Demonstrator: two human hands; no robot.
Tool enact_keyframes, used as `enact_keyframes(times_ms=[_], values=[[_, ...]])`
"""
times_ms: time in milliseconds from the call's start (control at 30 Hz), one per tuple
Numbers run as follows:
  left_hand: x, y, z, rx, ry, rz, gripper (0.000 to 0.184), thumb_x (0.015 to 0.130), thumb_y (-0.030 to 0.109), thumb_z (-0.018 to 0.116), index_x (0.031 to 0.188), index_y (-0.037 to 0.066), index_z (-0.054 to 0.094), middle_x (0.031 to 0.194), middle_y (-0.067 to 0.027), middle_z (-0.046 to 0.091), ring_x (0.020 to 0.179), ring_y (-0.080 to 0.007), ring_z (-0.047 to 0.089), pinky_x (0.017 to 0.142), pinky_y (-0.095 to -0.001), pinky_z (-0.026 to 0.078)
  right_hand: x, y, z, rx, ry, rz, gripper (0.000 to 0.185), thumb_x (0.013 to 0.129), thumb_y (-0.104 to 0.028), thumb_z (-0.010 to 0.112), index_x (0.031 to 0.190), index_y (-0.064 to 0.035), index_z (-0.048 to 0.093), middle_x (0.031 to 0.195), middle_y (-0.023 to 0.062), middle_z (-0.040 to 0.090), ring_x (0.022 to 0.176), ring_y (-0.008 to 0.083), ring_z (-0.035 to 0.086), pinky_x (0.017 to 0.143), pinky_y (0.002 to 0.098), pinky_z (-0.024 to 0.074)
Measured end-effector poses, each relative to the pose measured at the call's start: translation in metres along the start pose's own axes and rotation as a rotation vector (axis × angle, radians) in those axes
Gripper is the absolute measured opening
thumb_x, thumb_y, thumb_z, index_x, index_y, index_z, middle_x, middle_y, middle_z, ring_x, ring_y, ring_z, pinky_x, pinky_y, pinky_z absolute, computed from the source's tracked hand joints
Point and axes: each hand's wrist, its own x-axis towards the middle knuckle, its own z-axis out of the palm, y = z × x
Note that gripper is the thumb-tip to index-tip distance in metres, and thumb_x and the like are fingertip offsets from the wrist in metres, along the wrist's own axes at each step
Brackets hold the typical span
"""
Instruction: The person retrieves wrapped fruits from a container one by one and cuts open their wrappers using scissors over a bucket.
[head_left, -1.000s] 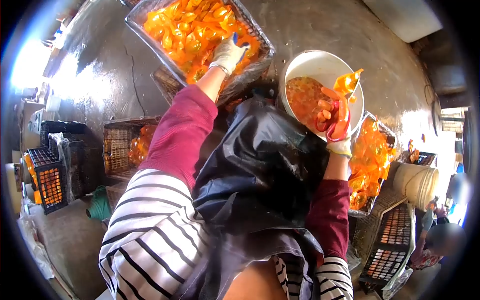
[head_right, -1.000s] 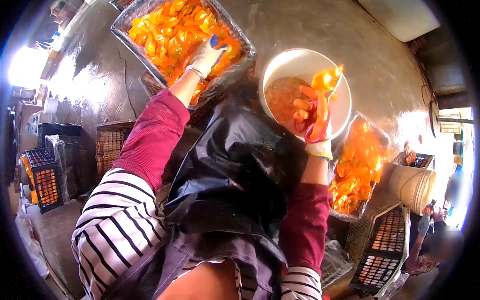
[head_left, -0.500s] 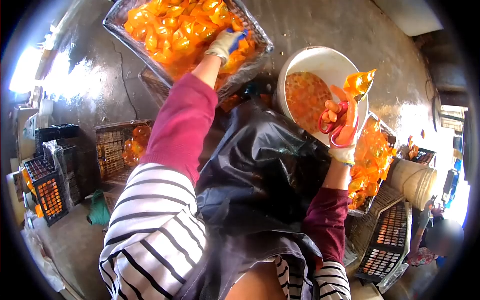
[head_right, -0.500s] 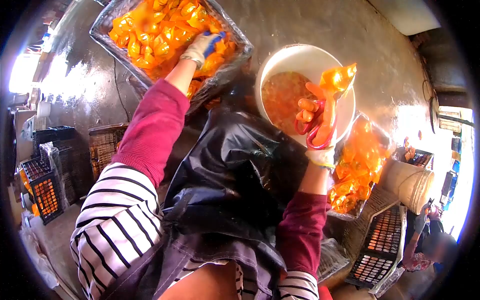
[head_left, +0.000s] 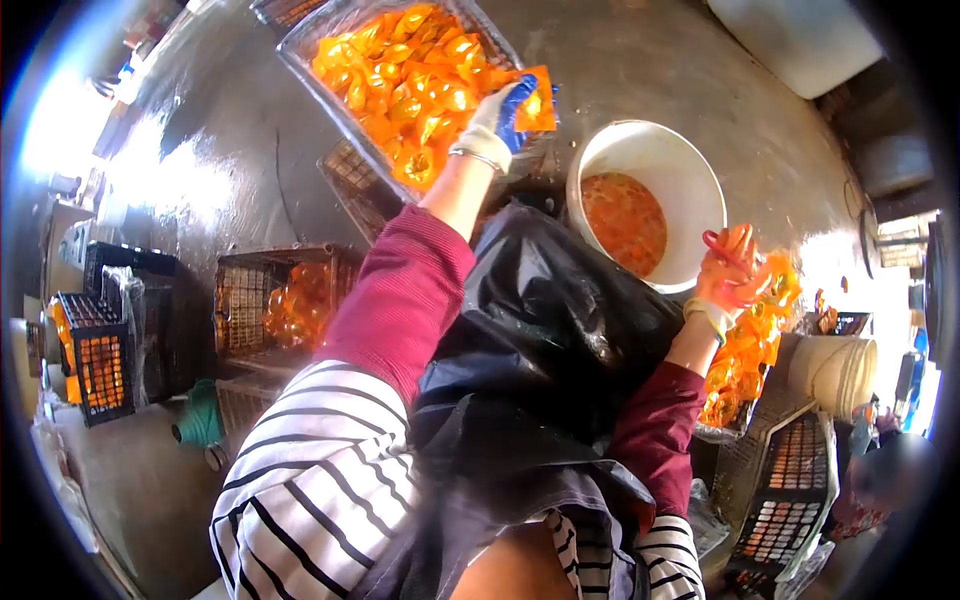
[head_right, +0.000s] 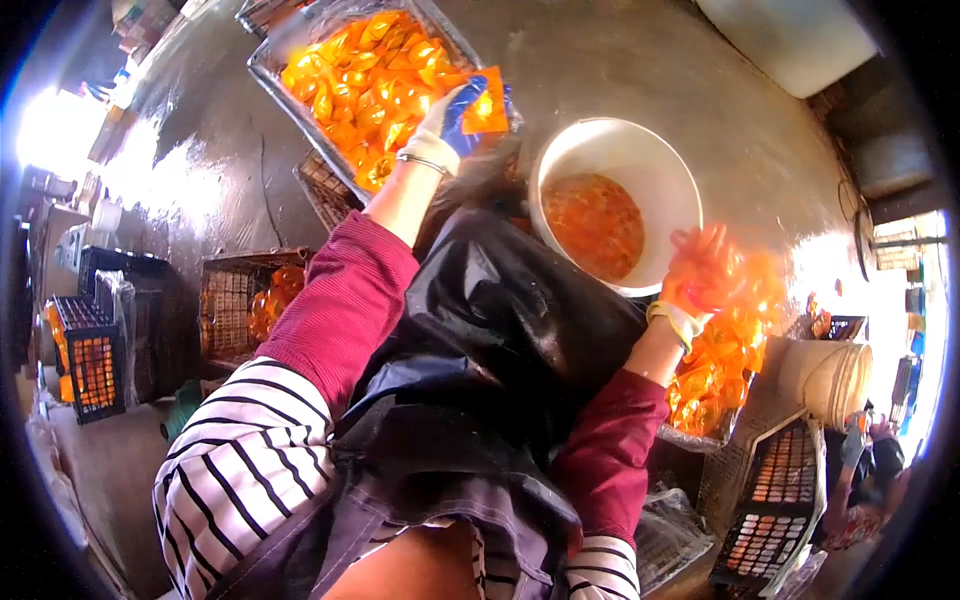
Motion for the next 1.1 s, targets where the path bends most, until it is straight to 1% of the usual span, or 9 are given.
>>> enact_keyframes(times_ms=[67, 200, 367, 467, 533, 733, 867, 1033, 1100], values=[[0.019, -0.034, 0.021, -0.009, -0.133, 0.054, 0.03, 0.088, 0.021, 0.054, 0.109, 0.0, 0.055, 0.1, -0.0115, 0.062, 0.09, -0.0235, 0.06, 0.082, -0.0344, 0.048, -0.002, -0.012, -0.008, 0.065, -0.071, 0.048, 0.053, 0.088, -0.039, 0.049, 0.122, 0.0019, 0.045, 0.126, 0.0167, 0.05, 0.113, 0.028, 0.051, 0.102, 0.0429, 0.0358], [0.0, -0.067, 0.087, 0.064, -0.025, -0.047, 0.03, 0.087, 0.018, 0.054, 0.109, -0.002, 0.054, 0.099, -0.014, 0.062, 0.087, -0.0241, 0.061, 0.078, -0.0343, 0.05, 0.009, 0.033, 0.047, -0.361, 0.301, -0.124, 0.054, 0.089, -0.039, 0.049, 0.121, 0.0033, 0.045, 0.124, 0.0195, 0.051, 0.109, 0.0294, 0.053, 0.099, 0.0421, 0.0386], [0.01, -0.101, 0.085, 0.016, -0.064, 0.03, 0.023, 0.084, 0.018, 0.06, 0.098, 0.0, 0.06, 0.087, -0.008, 0.065, 0.072, -0.0188, 0.064, 0.066, -0.03, 0.051, 0.013, 0.033, 0.031, -1.165, 0.104, 0.155, 0.037, 0.094, -0.027, 0.045, 0.12, -0.0006, 0.047, 0.118, 0.0205, 0.055, 0.101, 0.029, 0.057, 0.089, 0.0341, 0.0449], [0.013, -0.088, 0.091, 0.214, -0.209, 0.07, 0.034, 0.084, 0.027, 0.062, 0.104, 0.0, 0.058, 0.092, -0.0089, 0.064, 0.076, -0.0195, 0.064, 0.067, -0.0289, 0.052, 0.016, 0.049, -0.002, -0.628, 0.309, 0.273, 0.033, 0.092, -0.016, 0.052, 0.121, -0.0012, 0.048, 0.108, 0.0106, 0.06, 0.094, 0.0186, 0.06, 0.077, 0.0257, 0.0474], [-0.002, -0.078, 0.104, 0.294, -0.258, -0.029, 0.048, 0.089, 0.041, 0.053, 0.118, 0.002, 0.052, 0.109, -0.0121, 0.061, 0.094, -0.022, 0.061, 0.08, -0.0327, 0.05, 0.017, 0.058, 0.0, -1.397, 0.032, 0.23, 0.031, 0.089, -0.012, 0.056, 0.118, -0.0022, 0.052, 0.106, 0.007, 0.06, 0.093, 0.0162, 0.058, 0.081, 0.0272, 0.0455], [0.006, -0.092, 0.103, 0.487, -0.463, 0.005, 0.052, 0.091, 0.047, 0.047, 0.118, 0.003, 0.054, 0.106, -0.0032, 0.06, 0.095, -0.011, 0.054, 0.087, -0.0241, 0.042, 0.011, 0.069, 0.047, -1.38, 0.091, 0.372, 0.031, 0.085, -0.006, 0.06, 0.115, -0.0021, 0.054, 0.102, 0.0049, 0.061, 0.094, 0.0142, 0.054, 0.083, 0.0256, 0.0427], [0.04, -0.126, 0.071, 0.481, -0.416, 0.033, 0.049, 0.091, 0.041, 0.049, 0.121, 0.003, 0.051, 0.112, -0.0043, 0.057, 0.102, -0.0114, 0.051, 0.092, -0.0234, 0.039, 0.007, 0.073, 0.02, -1.075, 0.152, 0.422, 0.024, 0.09, -0.013, 0.053, 0.111, -0.003, 0.058, 0.098, 0.0083, 0.063, 0.08, 0.0128, 0.059, 0.064, 0.0206, 0.0469], [-0.004, -0.094, 0.1, 0.151, -0.259, -0.23, 0.05, 0.086, 0.04, 0.059, 0.121, 0.005, 0.052, 0.112, -0.0025, 0.057, 0.104, -0.0122, 0.051, 0.081, -0.0247, 0.045, 0.012, 0.069, 0.053, -1.425, 0.303, 0.603, 0.028, 0.093, -0.019, 0.047, 0.114, -0.0027, 0.056, 0.088, 0.0113, 0.065, 0.061, 0.0143, 0.059, 0.048, 0.0219, 0.044], [-0.013, -0.091, 0.097, 0.662, -0.452, -0.014, 0.042, 0.088, 0.036, 0.055, 0.117, 0.004, 0.055, 0.112, -0.0096, 0.06, 0.102, -0.0155, 0.057, 0.089, -0.0264, 0.044, 0.014, 0.072, 0.049, -1.348, 0.336, 0.512, 0.028, 0.092, -0.02, 0.047, 0.114, -0.0035, 0.056, 0.087, 0.0114, 0.065, 0.06, 0.0144, 0.059, 0.046, 0.0224, 0.0438]])
